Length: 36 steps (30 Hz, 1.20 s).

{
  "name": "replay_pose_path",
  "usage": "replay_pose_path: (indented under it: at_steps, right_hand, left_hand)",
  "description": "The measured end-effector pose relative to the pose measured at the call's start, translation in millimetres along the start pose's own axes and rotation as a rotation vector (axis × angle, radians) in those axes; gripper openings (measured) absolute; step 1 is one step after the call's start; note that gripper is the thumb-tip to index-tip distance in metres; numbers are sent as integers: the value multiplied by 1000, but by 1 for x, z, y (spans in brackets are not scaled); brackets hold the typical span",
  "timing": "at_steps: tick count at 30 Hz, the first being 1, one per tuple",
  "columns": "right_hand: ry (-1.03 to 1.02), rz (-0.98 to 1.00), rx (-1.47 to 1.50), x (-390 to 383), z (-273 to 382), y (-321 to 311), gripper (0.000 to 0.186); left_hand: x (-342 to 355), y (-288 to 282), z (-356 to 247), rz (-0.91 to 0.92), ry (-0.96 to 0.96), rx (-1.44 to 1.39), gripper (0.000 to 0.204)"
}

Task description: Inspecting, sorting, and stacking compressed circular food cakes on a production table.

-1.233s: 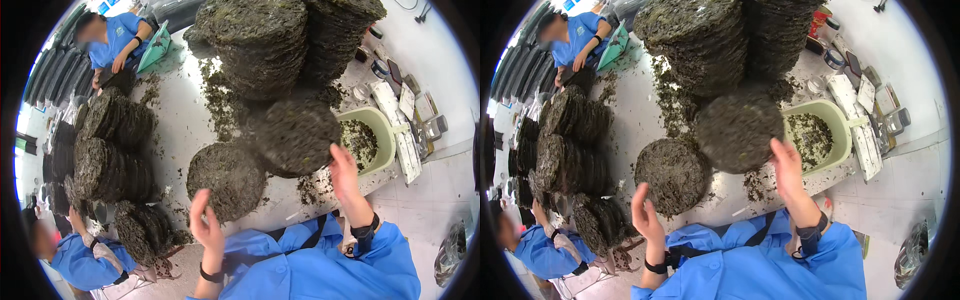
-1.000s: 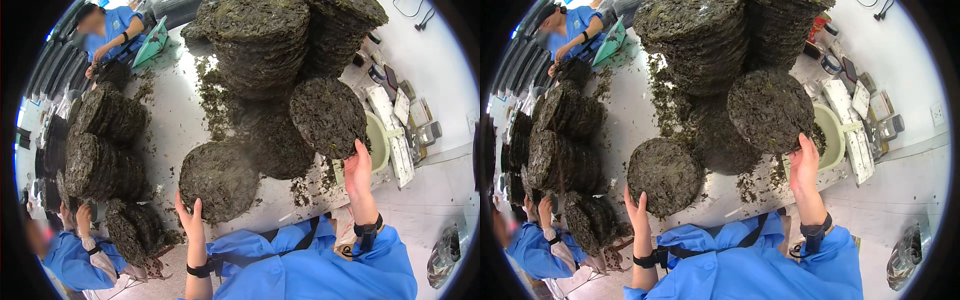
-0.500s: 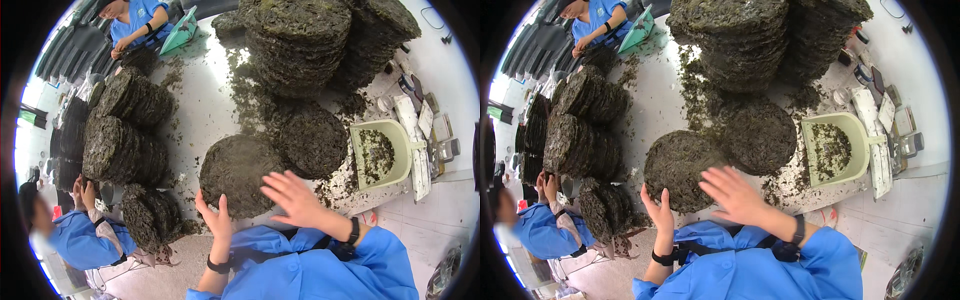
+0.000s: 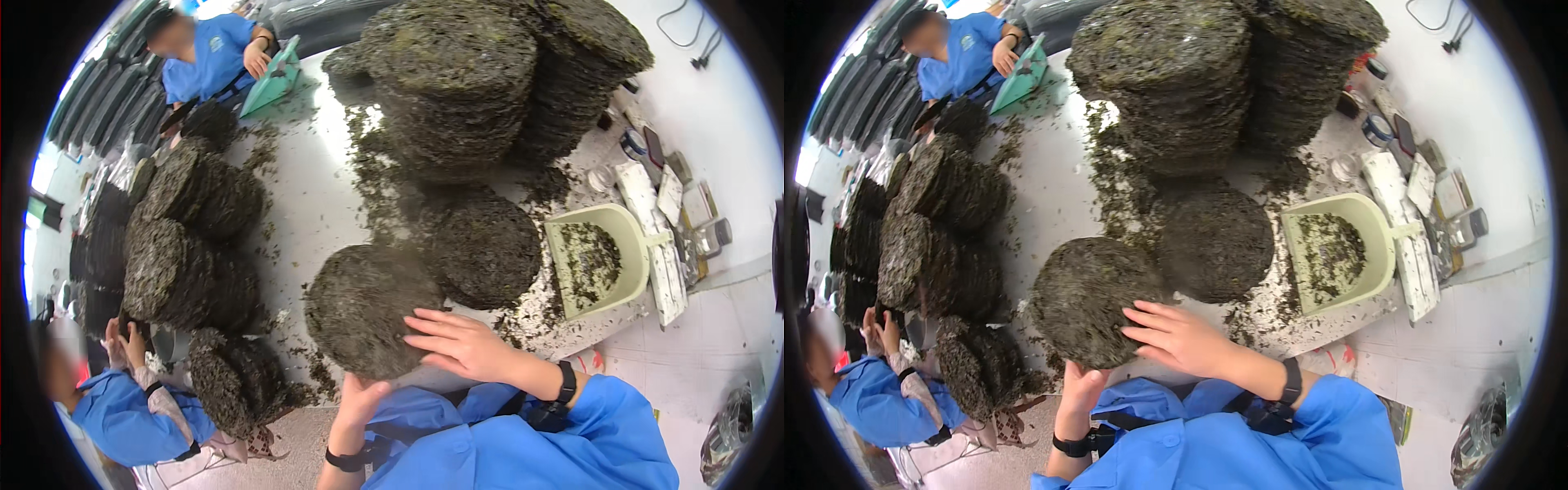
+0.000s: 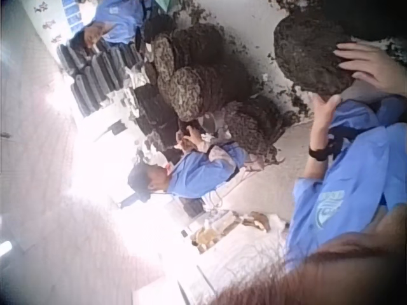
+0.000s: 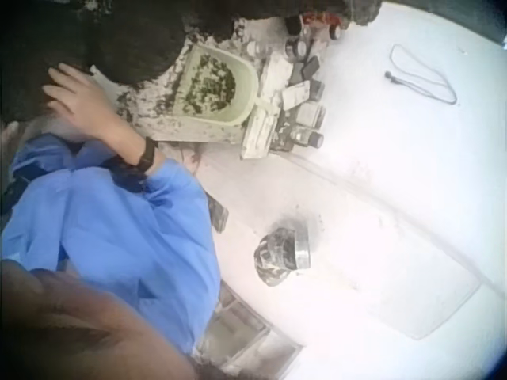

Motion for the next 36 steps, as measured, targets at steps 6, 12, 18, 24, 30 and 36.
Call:
replay_pose_path:
  at_steps: [6, 12, 18, 24, 30, 36]
  right_hand:
    - [33, 18, 4, 3, 18, -6, 55]
    - [-13, -90, -153, 6, 30, -17, 49]
    - [429, -471, 184, -17, -16, -70, 29]
    - [1035, -974, 405, -129, -124, -94, 33]
    - [513, -487, 265, -85, -50, -71, 43]
    - [-4, -226, -64, -18, 15, -33, 61]
  left_hand:
    - [-12, 19, 2, 14, -62, 258, 60]
    - [-9, 30, -6, 110, -10, 141, 60]
    - [-6, 9, 5, -43, 16, 214, 51]
    - [-19, -4, -4, -184, -50, 97, 45]
    - [-29, 7, -2, -199, -47, 126, 47]
    - [-41, 49, -2, 50, -59, 268, 68]
Point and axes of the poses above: each hand's wrist, its own x-axis towards the middle knuckle, its own y-axis out of the palm, z = x × y, the point moved 8 cm from there along x, towards the middle knuckle, and after that the axes turned 8 degrees about -z, right-handed, at the moved point
